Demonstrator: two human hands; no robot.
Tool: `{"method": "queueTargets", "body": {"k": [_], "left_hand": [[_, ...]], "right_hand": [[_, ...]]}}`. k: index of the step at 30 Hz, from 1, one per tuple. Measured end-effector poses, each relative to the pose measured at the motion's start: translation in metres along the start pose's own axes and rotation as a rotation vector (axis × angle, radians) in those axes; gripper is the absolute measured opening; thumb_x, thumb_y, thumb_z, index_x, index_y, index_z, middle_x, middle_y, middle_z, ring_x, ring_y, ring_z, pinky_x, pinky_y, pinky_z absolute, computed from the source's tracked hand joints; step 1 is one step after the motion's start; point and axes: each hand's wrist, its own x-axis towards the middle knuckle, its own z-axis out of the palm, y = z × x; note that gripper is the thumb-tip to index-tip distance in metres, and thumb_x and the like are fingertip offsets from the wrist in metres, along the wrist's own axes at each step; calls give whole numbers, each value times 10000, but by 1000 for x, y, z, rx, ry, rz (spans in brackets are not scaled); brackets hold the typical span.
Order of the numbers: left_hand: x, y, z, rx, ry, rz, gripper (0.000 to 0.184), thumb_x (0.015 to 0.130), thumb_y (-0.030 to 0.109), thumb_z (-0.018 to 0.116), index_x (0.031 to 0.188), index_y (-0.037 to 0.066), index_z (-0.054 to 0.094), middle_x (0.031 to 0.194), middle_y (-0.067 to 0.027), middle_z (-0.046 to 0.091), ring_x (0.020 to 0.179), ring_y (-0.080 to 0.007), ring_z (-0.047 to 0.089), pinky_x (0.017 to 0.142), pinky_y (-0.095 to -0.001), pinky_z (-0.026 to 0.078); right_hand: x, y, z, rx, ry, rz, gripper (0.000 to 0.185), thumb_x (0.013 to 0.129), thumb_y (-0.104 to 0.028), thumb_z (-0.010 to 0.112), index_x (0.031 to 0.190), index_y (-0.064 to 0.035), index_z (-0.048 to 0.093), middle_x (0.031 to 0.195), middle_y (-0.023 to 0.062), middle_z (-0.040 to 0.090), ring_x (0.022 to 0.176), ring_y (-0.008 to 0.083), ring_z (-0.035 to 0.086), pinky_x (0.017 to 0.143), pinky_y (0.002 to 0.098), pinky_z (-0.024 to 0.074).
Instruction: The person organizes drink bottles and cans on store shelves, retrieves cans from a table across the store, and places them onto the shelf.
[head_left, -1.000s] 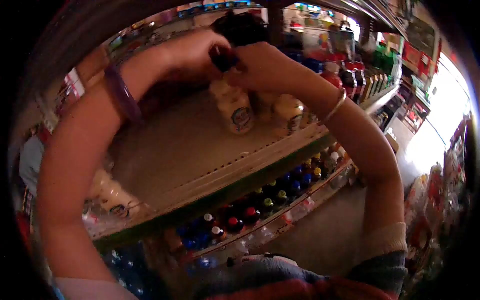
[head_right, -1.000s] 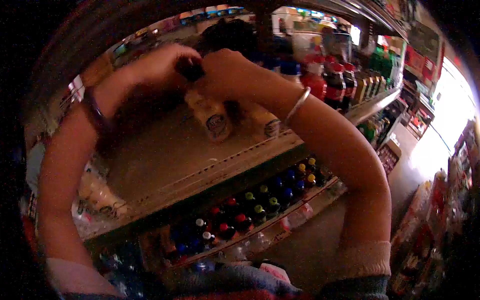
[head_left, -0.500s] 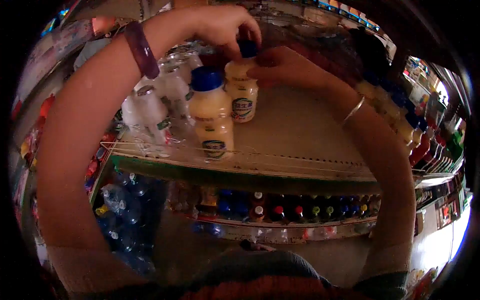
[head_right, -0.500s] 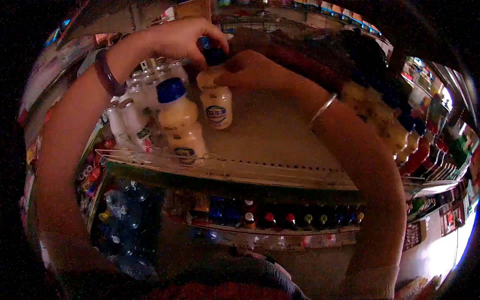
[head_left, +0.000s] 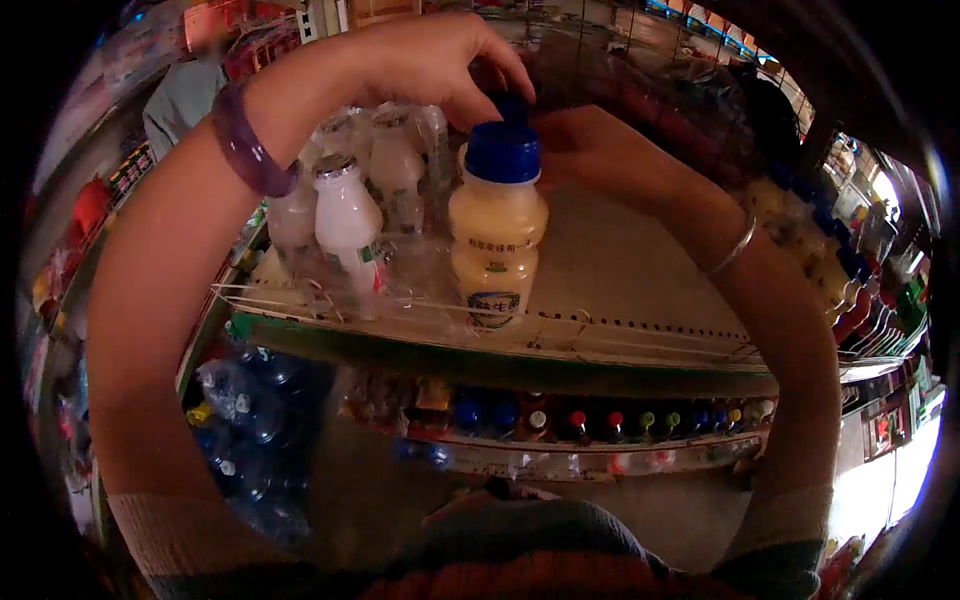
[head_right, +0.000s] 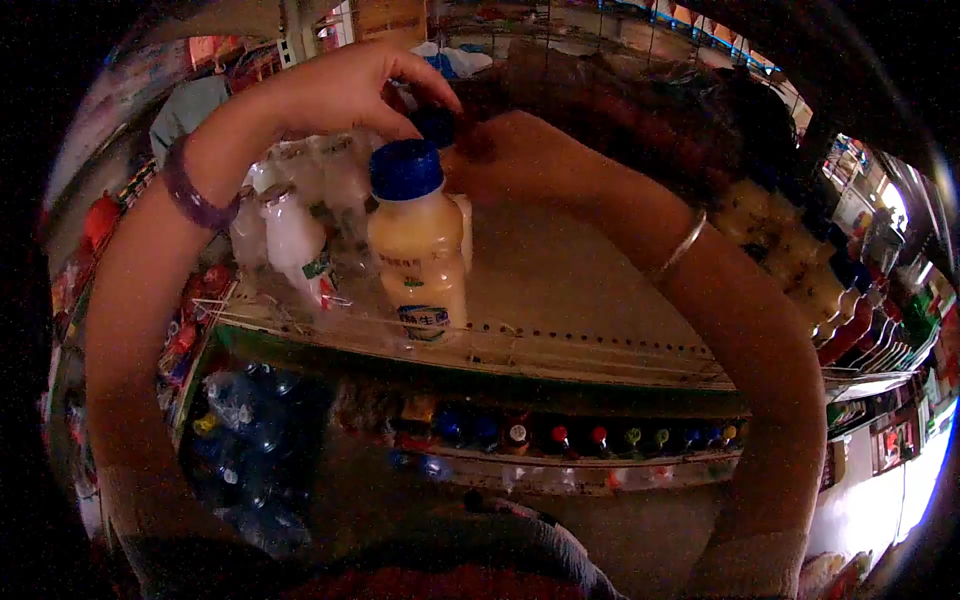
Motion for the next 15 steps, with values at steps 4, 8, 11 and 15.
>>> {"method": "queueTargets", "body": {"k": [4,8,11,15], "left_hand": [[-4,4,5,11,20,106,364,761,118,689,1113,62,619,1001,-59,630,942,-147,574,812,-292,477],[-25,-1,-9,-10,150,157,397,821,163,648,1191,51,559,978,-67,625,928,-135,572,802,-290,481],[-58,-10,-28,-112,402,112,403,821,178,650,1173,19,538,988,-90,612,901,-186,581,791,-325,483],[-145,-31,-24,-168,655,-83,350,824,174,647,1118,10,553,985,-80,608,881,-188,585,784,-317,481]], "right_hand": [[-11,-10,-5,26,-85,54,379,804,-146,617,1145,12,567,1049,47,627,962,108,553,853,270,441],[-10,8,2,87,-19,3,368,806,-131,615,1147,-2,565,1096,42,611,1017,116,531,901,289,423],[-23,-2,2,0,-93,91,398,812,-139,629,1175,-5,538,1159,51,585,1057,121,517,941,307,403],[-45,5,12,124,-230,133,524,795,-109,676,1258,-16,449,1227,63,538,1092,140,506,949,330,421]]}}
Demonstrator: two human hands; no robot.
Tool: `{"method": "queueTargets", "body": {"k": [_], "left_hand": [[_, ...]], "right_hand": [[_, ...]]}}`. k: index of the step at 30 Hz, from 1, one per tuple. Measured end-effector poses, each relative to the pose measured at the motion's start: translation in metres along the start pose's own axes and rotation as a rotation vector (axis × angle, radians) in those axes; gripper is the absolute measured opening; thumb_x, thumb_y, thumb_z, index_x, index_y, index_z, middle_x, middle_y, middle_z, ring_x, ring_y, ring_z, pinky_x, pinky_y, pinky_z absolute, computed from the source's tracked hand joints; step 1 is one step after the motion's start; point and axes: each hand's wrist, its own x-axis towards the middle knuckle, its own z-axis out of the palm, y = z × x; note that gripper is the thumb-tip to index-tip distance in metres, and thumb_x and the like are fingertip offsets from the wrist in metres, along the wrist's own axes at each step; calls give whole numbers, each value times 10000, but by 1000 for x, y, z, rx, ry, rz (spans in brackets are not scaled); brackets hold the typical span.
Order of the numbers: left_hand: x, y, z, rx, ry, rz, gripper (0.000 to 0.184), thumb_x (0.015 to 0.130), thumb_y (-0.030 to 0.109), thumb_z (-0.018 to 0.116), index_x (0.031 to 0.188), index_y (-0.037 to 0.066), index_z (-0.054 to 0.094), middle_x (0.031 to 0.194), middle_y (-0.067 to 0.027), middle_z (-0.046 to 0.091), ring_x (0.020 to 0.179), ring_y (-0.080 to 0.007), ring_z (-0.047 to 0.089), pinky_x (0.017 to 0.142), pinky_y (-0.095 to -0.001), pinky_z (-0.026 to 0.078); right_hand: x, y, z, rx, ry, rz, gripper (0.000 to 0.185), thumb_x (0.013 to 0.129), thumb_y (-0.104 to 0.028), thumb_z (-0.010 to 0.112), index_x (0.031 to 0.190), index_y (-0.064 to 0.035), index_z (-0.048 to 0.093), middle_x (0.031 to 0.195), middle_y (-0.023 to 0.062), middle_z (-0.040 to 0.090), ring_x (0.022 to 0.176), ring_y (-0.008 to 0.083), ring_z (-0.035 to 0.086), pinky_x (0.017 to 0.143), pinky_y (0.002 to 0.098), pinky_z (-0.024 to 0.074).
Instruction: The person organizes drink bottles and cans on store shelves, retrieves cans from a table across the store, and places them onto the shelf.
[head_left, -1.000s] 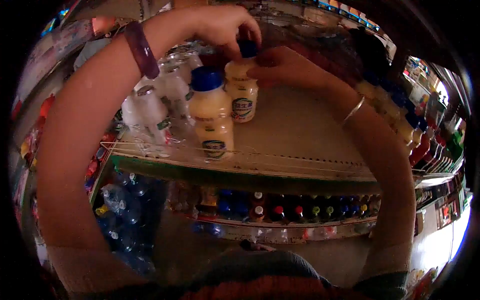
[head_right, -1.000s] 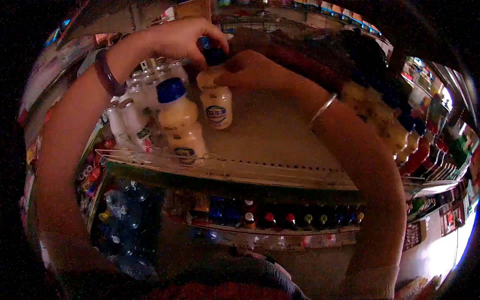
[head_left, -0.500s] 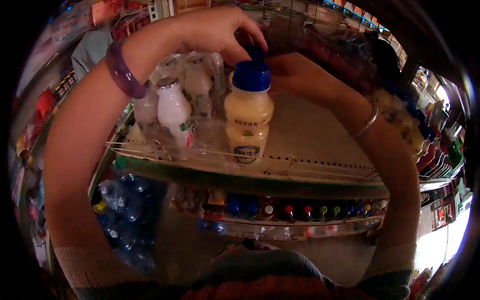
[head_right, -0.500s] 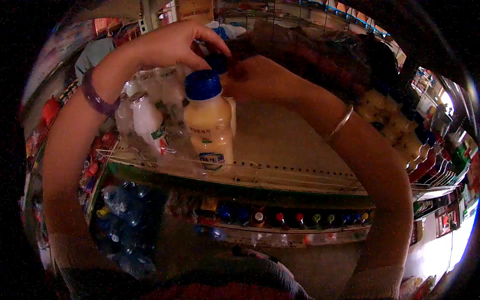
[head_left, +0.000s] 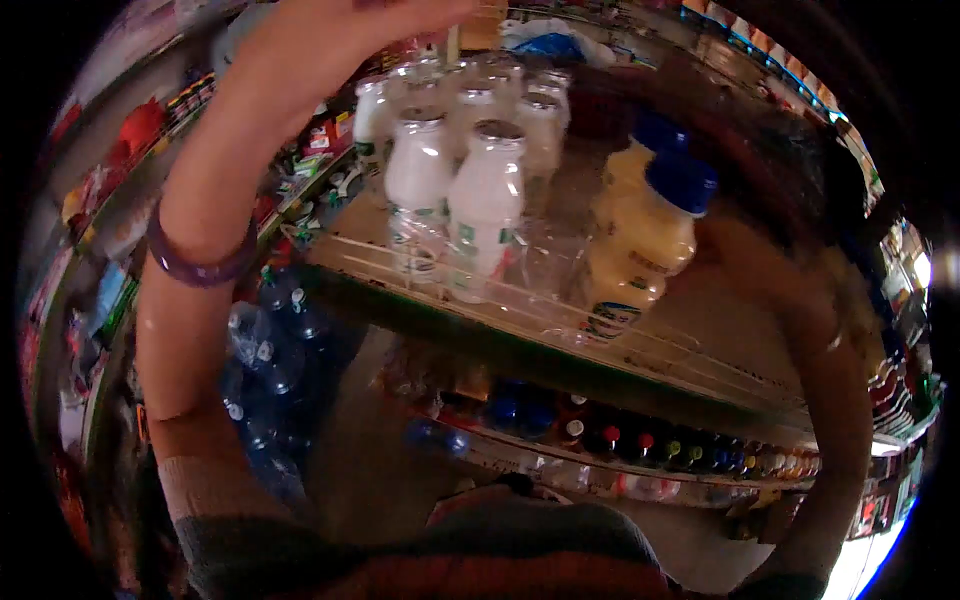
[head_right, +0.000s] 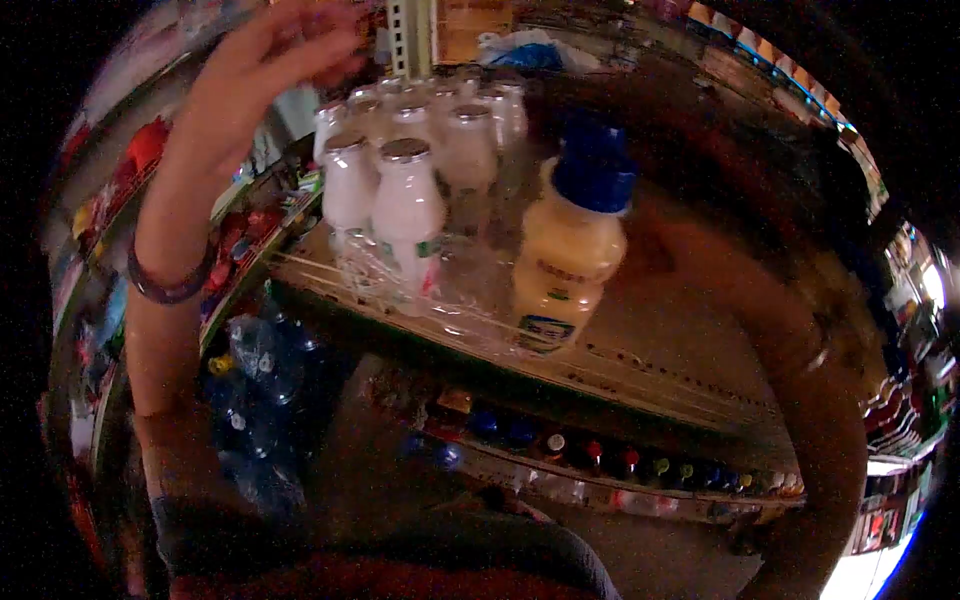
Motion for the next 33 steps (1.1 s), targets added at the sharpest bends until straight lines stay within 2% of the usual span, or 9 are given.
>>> {"method": "queueTargets", "body": {"k": [1,4,7,10,14,17,20,25,33], "left_hand": [[-17,-16,-6,40,28,-19,326,841,169,625,1113,7,546,945,-45,609,860,-128,584,767,-272,483],[-64,-47,8,-83,41,-102,342,766,215,716,983,-16,587,872,-56,625,738,-123,606,646,-265,504],[-79,-47,29,-139,-69,-99,378,760,236,725,1008,-11,583,855,-66,630,718,-123,593,646,-270,488],[-74,-44,40,141,-24,-90,461,721,264,755,1034,-22,574,844,-88,635,730,-151,602,662,-271,486],[-68,-57,44,-155,-40,-101,573,670,275,786,1087,-44,556,862,-115,638,752,-177,611,699,-279,487],[-72,-63,37,-73,-10,-123,540,682,206,784,1106,-34,552,893,-91,638,783,-145,594,731,-269,477],[-76,-61,31,-192,3,-161,534,687,162,782,1129,-24,545,939,-74,634,847,-126,583,763,-263,468],[-80,-61,19,-279,42,-290,584,702,76,756,1218,-14,497,1020,-67,622,931,-139,573,844,-279,459],[-84,-80,11,-249,56,-286,634,698,120,770,1245,-2,475,1077,-84,596,955,-147,563,845,-292,457]], "right_hand": [[-7,2,9,55,1,29,557,785,-96,690,1273,-22,430,1238,64,528,1102,144,502,949,335,426],[-3,-4,18,147,-104,184,633,759,-70,719,1301,-38,395,1260,63,505,1120,149,491,945,339,440],[-3,-13,30,247,-96,156,660,748,-66,731,1311,-51,387,1259,53,503,1125,143,486,937,326,445],[-3,-13,29,199,-82,218,672,749,-66,731,1321,-56,379,1261,44,499,1122,141,486,937,313,439],[-3,-17,35,195,-80,202,674,759,-51,714,1335,-59,366,1278,42,484,1138,139,468,954,310,416],[-4,-31,39,110,-75,360,658,770,-36,696,1337,-52,361,1290,46,471,1145,137,456,961,323,407],[-7,-3,43,196,-24,94,530,796,-48,674,1268,-35,433,1158,74,575,1001,152,559,882,312,467],[-6,-16,40,118,-43,141,474,787,-59,682,1212,-23,476,1110,80,595,977,151,568,863,314,477],[-6,-1,33,101,-49,184,484,769,-65,691,1202,-16,481,1052,97,622,916,163,603,806,303,503]]}}
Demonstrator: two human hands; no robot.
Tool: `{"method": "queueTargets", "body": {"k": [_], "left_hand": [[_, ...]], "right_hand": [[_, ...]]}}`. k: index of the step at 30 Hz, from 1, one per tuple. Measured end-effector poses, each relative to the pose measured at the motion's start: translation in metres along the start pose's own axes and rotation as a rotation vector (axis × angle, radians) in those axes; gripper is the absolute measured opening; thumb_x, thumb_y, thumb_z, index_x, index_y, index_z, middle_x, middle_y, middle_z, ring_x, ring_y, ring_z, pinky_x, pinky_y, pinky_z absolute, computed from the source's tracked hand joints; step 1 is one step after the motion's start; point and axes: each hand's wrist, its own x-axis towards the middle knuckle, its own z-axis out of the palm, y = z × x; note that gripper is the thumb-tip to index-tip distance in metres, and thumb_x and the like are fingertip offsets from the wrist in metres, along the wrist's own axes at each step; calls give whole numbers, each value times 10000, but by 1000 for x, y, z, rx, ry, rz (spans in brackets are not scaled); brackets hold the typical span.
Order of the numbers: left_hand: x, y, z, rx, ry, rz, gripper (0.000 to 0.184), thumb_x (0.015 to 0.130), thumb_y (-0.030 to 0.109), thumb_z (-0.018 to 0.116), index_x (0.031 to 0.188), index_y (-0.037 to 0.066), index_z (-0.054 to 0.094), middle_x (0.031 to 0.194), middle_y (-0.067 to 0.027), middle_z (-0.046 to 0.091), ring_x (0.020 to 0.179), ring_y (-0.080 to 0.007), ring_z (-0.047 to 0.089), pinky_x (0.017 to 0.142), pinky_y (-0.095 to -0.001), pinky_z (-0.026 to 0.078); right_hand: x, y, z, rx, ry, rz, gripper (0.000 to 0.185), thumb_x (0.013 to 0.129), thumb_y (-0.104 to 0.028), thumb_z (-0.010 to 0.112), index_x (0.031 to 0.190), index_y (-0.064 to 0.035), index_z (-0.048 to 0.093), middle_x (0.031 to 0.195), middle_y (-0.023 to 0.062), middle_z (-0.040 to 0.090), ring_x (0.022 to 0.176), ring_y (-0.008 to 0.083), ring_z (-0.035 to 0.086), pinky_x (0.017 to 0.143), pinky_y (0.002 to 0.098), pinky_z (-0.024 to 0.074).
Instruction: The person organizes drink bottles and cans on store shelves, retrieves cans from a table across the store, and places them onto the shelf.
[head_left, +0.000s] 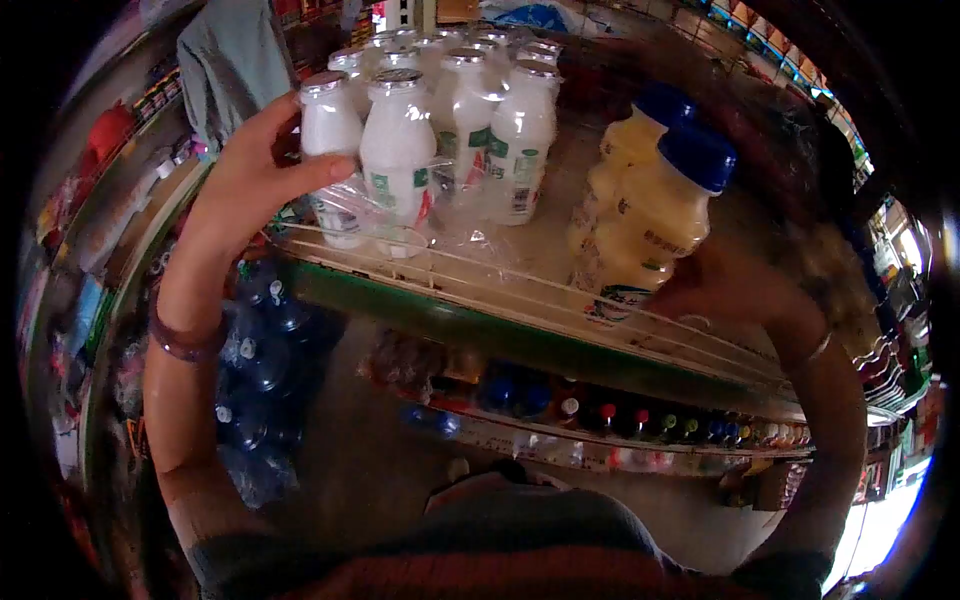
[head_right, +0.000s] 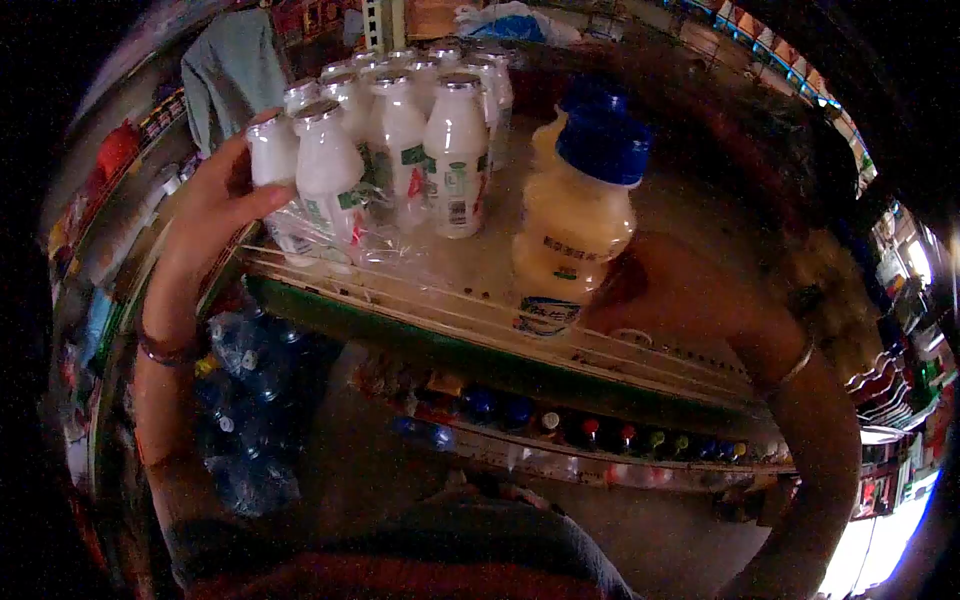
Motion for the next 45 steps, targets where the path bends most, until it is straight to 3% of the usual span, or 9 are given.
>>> {"method": "queueTargets", "body": {"k": [2,5,8,10,16,22,25,34,45], "left_hand": [[-6,8,3,91,59,27,659,673,117,771,1250,9,472,1042,-79,603,918,-153,571,811,-298,461],[-17,35,16,739,411,529,651,650,117,765,1231,22,485,991,-97,605,870,-185,581,773,-302,464],[-28,70,57,610,101,496,638,640,59,745,1228,53,497,1085,-87,580,937,-188,580,791,-292,464],[-23,78,91,579,-61,570,666,636,147,779,1217,28,475,1057,-132,593,933,-244,594,772,-331,486],[7,77,137,643,-365,302,847,637,318,799,1256,-59,359,1020,-243,586,898,-358,609,770,-409,497],[13,63,146,475,-302,339,908,624,315,802,1281,-73,307,999,-238,605,898,-371,613,777,-406,504],[9,63,146,435,-301,346,875,652,277,767,1270,-104,278,849,-295,600,814,-442,598,740,-454,491],[10,53,145,326,-325,348,874,660,253,762,1298,-60,253,990,-286,590,932,-432,582,826,-444,471],[18,52,143,173,-534,285,665,696,238,745,1215,-20,418,1121,-208,582,1048,-333,573,907,-375,438]], "right_hand": [[1,-12,-1,16,-35,26,498,770,-65,687,1217,-15,472,1082,110,611,936,170,598,822,313,500],[7,5,-3,88,83,-155,535,767,-64,686,1247,-20,453,1146,126,581,992,183,575,859,333,488],[16,12,-8,25,81,-110,581,754,-62,696,1273,-31,435,1194,122,555,1055,203,546,888,349,475],[15,9,-6,20,61,-88,603,744,-61,703,1281,-36,430,1207,115,550,1083,213,531,896,354,470],[6,-5,3,84,-9,-6,561,726,-75,734,1225,-43,480,1133,79,579,970,162,561,816,311,485],[7,-19,6,-41,-6,84,548,715,-93,729,1198,-1,485,1040,111,623,869,169,615,757,309,514],[15,-12,7,3,-21,72,560,718,-82,736,1208,-16,473,1016,97,622,845,151,609,716,286,514],[20,-16,11,134,-41,8,600,710,-73,752,1230,-31,456,1059,106,612,912,174,599,781,313,513],[19,-9,12,82,1,-21,623,717,-119,750,1243,-9,434,1089,130,602,903,180,612,750,311,523]]}}
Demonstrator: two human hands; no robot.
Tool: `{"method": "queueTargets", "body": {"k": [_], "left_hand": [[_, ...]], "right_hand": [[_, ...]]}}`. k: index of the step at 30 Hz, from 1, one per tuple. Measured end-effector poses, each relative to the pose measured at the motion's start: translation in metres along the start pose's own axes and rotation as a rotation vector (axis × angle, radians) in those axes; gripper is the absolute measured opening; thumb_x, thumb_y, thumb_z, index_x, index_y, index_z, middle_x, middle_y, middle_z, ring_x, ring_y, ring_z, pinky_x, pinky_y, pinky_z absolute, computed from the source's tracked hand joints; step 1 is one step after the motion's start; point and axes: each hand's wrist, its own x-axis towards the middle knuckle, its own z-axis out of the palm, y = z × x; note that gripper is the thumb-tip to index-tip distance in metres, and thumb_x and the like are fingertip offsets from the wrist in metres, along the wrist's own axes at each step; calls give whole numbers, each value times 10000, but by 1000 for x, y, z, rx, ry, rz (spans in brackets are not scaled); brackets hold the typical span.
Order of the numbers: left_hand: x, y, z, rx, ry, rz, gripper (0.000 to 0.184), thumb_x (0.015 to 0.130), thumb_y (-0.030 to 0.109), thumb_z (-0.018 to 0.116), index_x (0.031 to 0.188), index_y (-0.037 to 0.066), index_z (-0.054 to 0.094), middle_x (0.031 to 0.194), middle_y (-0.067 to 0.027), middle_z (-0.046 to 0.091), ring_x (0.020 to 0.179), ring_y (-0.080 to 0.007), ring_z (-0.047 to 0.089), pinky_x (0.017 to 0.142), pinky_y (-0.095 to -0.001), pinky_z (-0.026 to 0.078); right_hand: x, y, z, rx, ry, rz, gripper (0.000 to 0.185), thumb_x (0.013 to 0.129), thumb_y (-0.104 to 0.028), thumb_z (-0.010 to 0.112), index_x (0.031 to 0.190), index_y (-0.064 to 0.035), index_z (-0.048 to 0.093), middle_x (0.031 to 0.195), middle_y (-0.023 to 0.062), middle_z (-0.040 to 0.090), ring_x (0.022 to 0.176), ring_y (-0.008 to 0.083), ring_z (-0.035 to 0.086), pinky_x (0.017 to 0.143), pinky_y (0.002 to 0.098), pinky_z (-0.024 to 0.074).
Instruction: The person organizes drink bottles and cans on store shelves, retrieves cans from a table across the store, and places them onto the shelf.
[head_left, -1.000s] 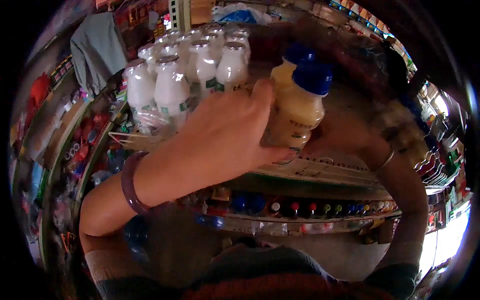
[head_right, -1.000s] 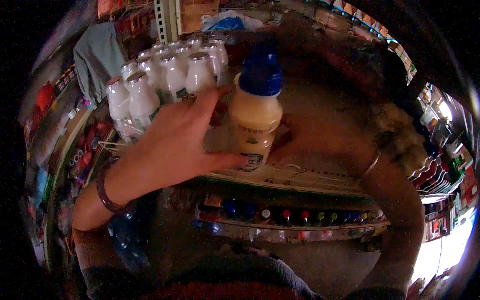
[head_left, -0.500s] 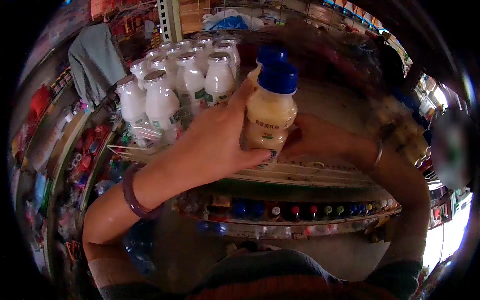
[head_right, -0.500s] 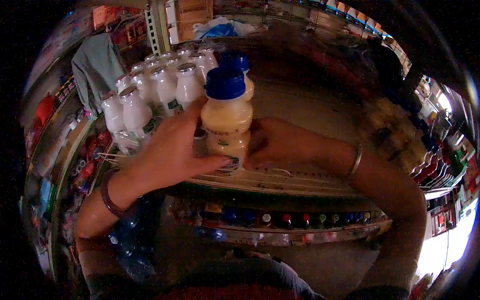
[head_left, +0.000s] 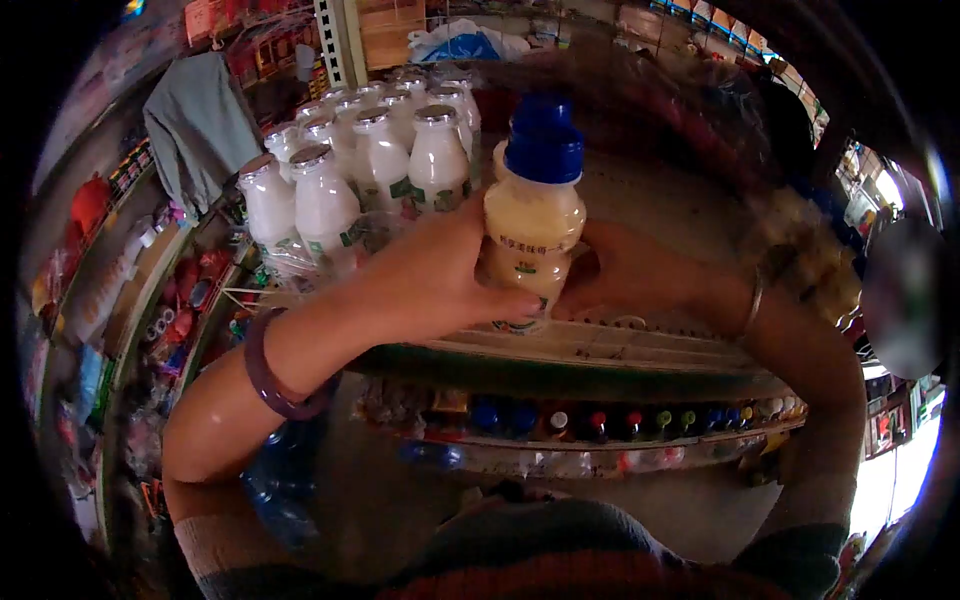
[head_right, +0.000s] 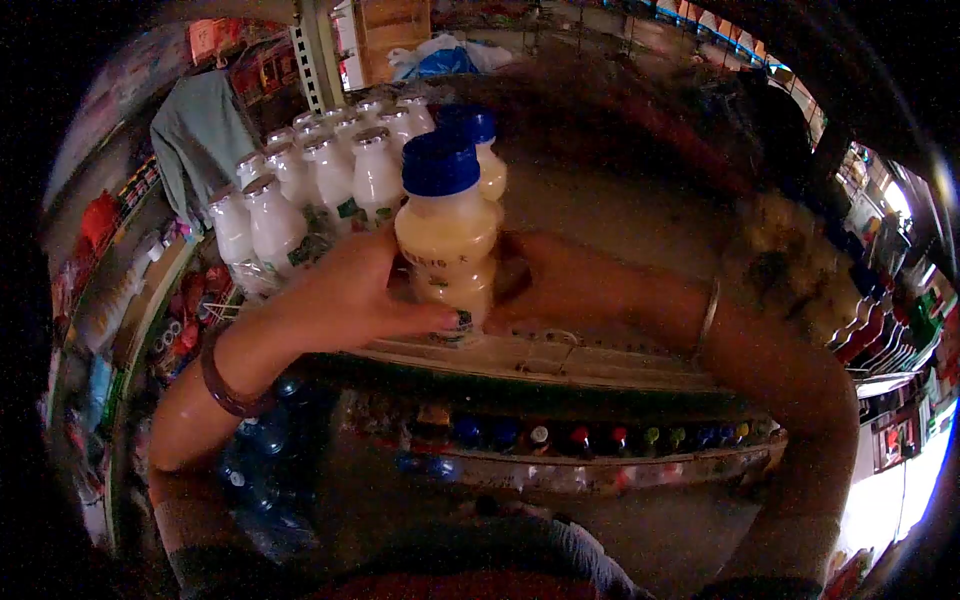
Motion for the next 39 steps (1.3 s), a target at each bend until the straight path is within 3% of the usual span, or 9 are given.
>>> {"method": "queueTargets", "body": {"k": [7,10,13,15,19,23,28,33,39], "left_hand": [[1,7,1,62,-31,-104,612,696,282,755,1157,-16,482,1040,-195,619,992,-334,598,853,-378,473],[-7,18,-2,249,1,-164,640,674,272,775,1175,-15,498,1039,-196,614,954,-330,606,817,-373,486],[-34,52,-5,541,258,-269,683,661,151,764,1254,-10,465,1082,-199,594,931,-316,611,777,-366,496],[-42,70,-3,535,423,-198,716,648,87,744,1289,0,438,1073,-197,594,904,-298,611,763,-358,495],[-18,112,2,465,266,4,560,756,112,633,1291,73,475,1128,-146,587,928,-232,584,808,-343,465],[34,143,31,448,95,180,524,740,93,636,1246,46,506,1100,-155,595,896,-244,594,808,-334,464],[112,152,62,594,2,486,471,712,111,679,1156,20,549,1028,-165,605,895,-278,600,816,-344,474],[201,191,128,600,-310,394,434,726,171,707,1105,11,568,1052,-185,599,963,-317,593,817,-382,476],[257,188,215,376,-57,450,616,645,380,759,1097,15,556,1042,-189,614,941,-349,603,830,-406,478]], "right_hand": [[-5,-3,-1,-88,23,103,633,711,-190,766,1225,-7,445,984,140,638,853,169,615,720,314,522],[5,28,-14,-248,12,-304,577,670,-247,756,1120,23,516,892,172,653,795,204,636,707,355,517],[-38,0,-25,-732,249,-350,466,687,-217,693,1064,24,562,873,177,651,788,271,645,713,384,512],[-63,-9,-36,-821,312,-265,430,706,-221,669,1055,14,582,864,174,649,794,293,644,712,383,513],[-148,-15,-75,-953,724,-390,294,780,-200,648,1030,-45,641,902,125,667,794,223,652,721,325,517],[-224,5,-113,-1075,1148,-167,316,782,-259,647,1040,-77,655,934,159,656,848,282,651,779,365,510],[-278,36,-121,-1435,1260,37,324,788,-264,658,1040,-61,642,950,167,644,801,292,646,744,378,510],[-303,67,-128,-1147,1239,32,333,795,-262,648,1063,-65,624,919,174,643,778,292,643,703,385,508],[-306,79,-133,-1027,1232,48,388,785,-219,672,1117,-39,583,953,149,642,813,248,644,707,339,500]]}}
